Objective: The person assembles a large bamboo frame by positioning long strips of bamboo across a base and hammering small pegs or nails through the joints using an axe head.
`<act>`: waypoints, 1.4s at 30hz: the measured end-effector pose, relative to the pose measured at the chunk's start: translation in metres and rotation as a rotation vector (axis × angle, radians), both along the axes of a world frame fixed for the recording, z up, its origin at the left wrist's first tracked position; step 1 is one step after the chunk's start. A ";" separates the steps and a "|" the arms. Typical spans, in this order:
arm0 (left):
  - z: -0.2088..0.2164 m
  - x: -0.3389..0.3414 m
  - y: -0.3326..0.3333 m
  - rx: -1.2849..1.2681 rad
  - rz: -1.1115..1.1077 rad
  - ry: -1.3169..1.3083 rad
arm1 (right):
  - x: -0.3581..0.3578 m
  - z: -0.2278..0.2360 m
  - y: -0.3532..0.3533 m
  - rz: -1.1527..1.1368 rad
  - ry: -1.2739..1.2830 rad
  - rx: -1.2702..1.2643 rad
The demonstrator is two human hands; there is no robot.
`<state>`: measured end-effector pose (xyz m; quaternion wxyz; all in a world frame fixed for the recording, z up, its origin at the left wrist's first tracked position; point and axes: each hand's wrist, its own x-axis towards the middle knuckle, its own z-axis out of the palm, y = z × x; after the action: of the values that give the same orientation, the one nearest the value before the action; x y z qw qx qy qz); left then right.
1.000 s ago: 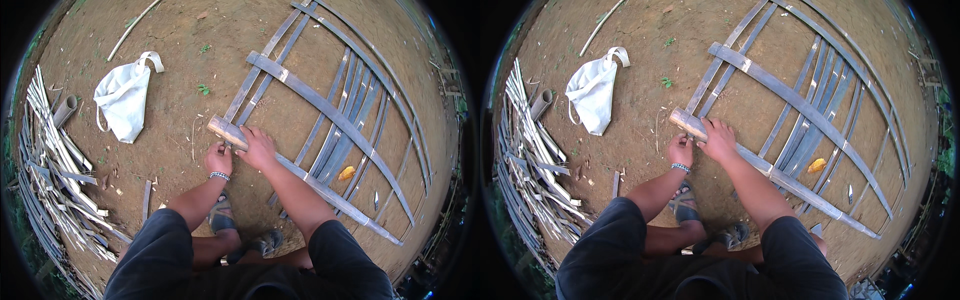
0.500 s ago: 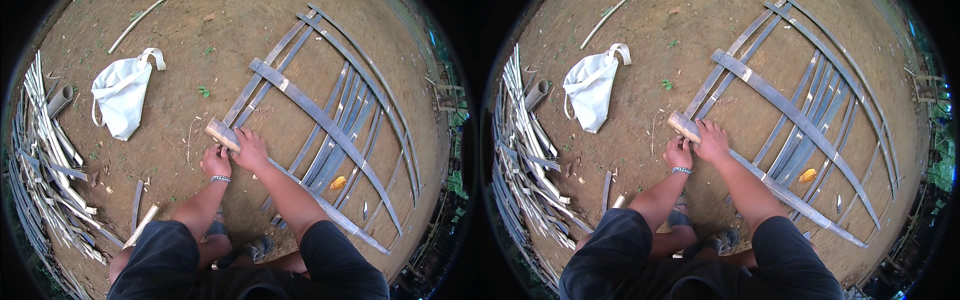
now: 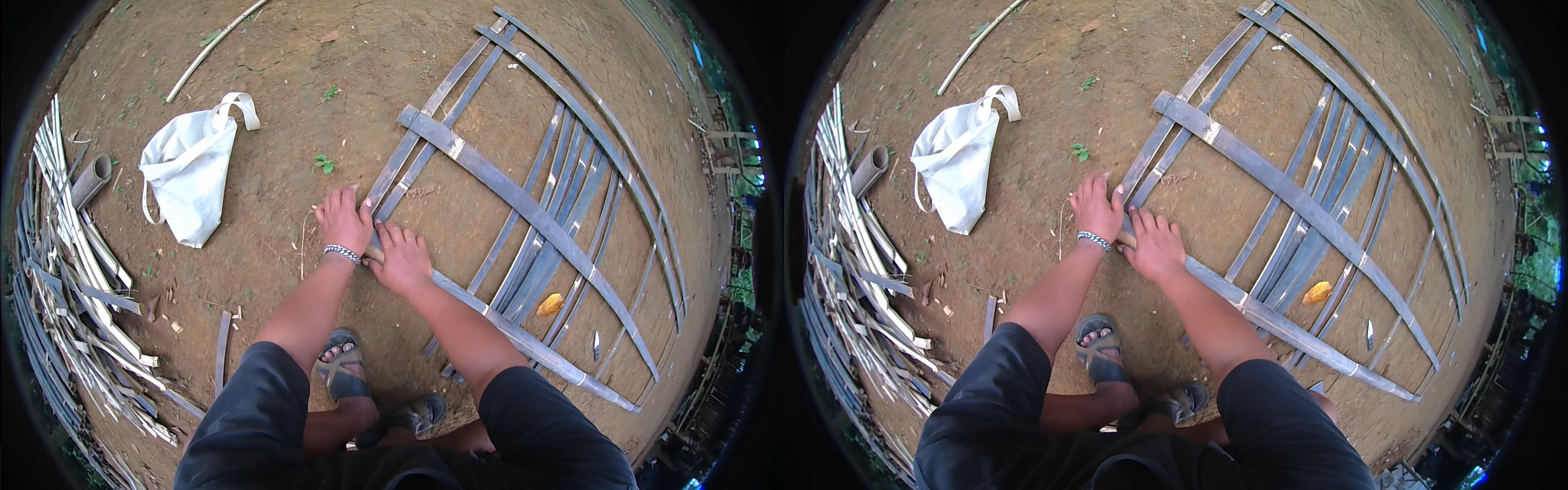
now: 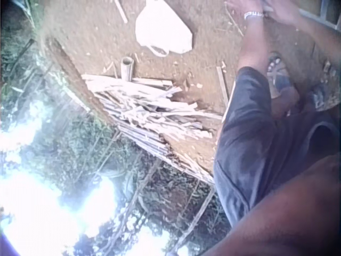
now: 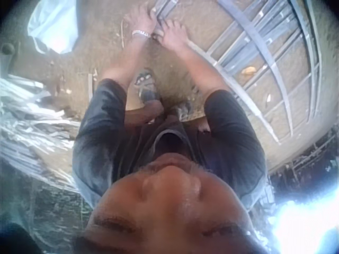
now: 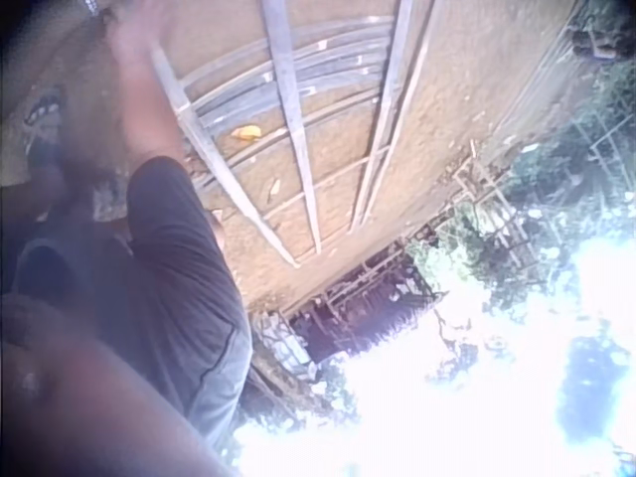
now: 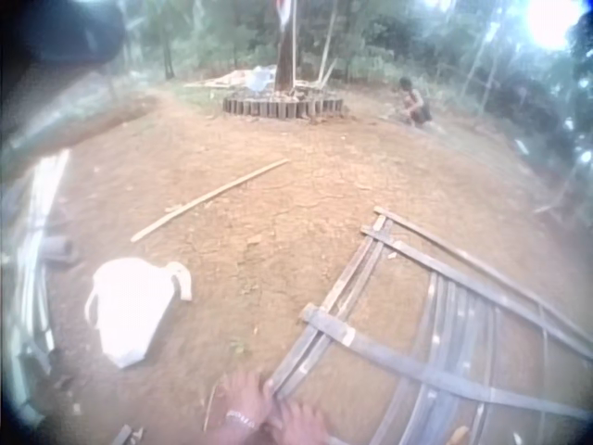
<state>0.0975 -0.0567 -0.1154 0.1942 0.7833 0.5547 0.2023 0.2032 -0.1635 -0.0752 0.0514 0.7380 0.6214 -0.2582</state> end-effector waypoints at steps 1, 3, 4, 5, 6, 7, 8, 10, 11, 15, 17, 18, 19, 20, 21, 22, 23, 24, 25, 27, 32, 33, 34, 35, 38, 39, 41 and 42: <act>-0.006 0.000 -0.001 -0.001 -0.016 0.019 | -0.001 -0.001 0.000 0.009 -0.016 -0.003; -0.017 -0.002 -0.004 -0.001 -0.046 0.057 | -0.002 -0.003 0.002 0.017 -0.032 -0.010; -0.020 -0.003 -0.004 0.002 -0.049 0.051 | -0.004 -0.004 0.000 0.016 -0.030 -0.018; -0.022 -0.004 -0.004 0.006 -0.051 0.045 | -0.004 -0.006 0.000 0.015 -0.027 -0.027; -0.025 -0.004 -0.004 0.009 -0.053 0.040 | -0.004 -0.008 0.000 0.015 -0.027 -0.021; -0.023 -0.003 -0.003 0.003 -0.025 0.044 | -0.003 -0.008 0.001 0.017 -0.027 -0.013; -0.021 0.001 -0.002 -0.003 0.003 0.049 | -0.003 -0.008 0.002 0.018 -0.027 -0.004; -0.017 0.011 0.002 -0.065 0.104 0.063 | -0.002 -0.006 0.004 0.005 -0.013 -0.021; -0.015 0.018 0.006 -0.121 0.178 0.071 | -0.003 -0.006 0.004 -0.005 -0.007 -0.028; -0.017 0.031 0.005 -0.077 0.305 0.106 | 0.000 -0.009 0.003 0.009 -0.006 -0.022; -0.017 0.033 0.005 -0.043 0.279 0.124 | 0.004 -0.004 0.006 -0.010 0.025 -0.033; -0.017 0.031 0.004 -0.025 0.265 0.134 | 0.005 -0.005 0.001 -0.043 0.097 -0.002; -0.015 0.030 0.004 -0.009 0.260 0.138 | 0.008 -0.006 -0.002 -0.073 0.165 0.039; -0.016 0.030 0.003 0.008 0.249 0.135 | 0.015 -0.008 0.000 -0.107 0.227 0.082; -0.018 0.029 0.003 0.024 0.239 0.134 | 0.023 -0.010 0.006 -0.176 0.229 0.195; -0.022 0.028 0.004 -0.022 0.234 0.150 | 0.032 -0.010 0.013 -0.241 0.229 0.310; -0.016 0.029 0.003 -0.026 0.226 0.174 | 0.040 -0.009 0.019 -0.307 0.237 0.420; -0.009 0.031 0.002 -0.029 0.220 0.199 | 0.058 -0.010 0.035 -0.409 0.246 0.516; -0.004 0.031 0.004 -0.024 0.216 0.222 | 0.079 -0.013 0.057 -0.469 0.191 0.599; -0.008 0.029 0.004 -0.042 0.220 0.254 | 0.127 -0.027 0.103 -0.627 0.133 0.686; -0.005 0.039 0.002 -0.071 0.198 0.256 | 0.216 -0.037 0.192 -1.015 0.156 0.454; -0.005 0.041 0.001 -0.075 0.196 0.254 | 0.221 -0.038 0.199 -1.076 0.182 0.358; -0.006 0.038 0.002 -0.069 0.202 0.261 | 0.216 -0.037 0.204 -1.065 0.178 0.344; -0.006 0.036 0.003 -0.064 0.207 0.266 | 0.211 -0.035 0.207 -1.055 0.172 0.330; -0.007 0.032 0.005 -0.064 0.211 0.281 | 0.202 -0.022 0.210 -1.044 0.166 0.296; -0.007 0.032 0.006 -0.066 0.212 0.286 | 0.200 -0.020 0.212 -1.043 0.166 0.285; -0.006 0.033 0.005 -0.067 0.205 0.269 | 0.200 -0.021 0.212 -1.009 0.133 0.289; -0.006 0.034 0.005 -0.067 0.203 0.261 | 0.201 -0.021 0.212 -0.990 0.117 0.290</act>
<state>0.1313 -0.0519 -0.1214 0.1251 0.7360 0.6580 0.0989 0.4037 0.0482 -0.0966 -0.2144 0.9275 0.2288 -0.2035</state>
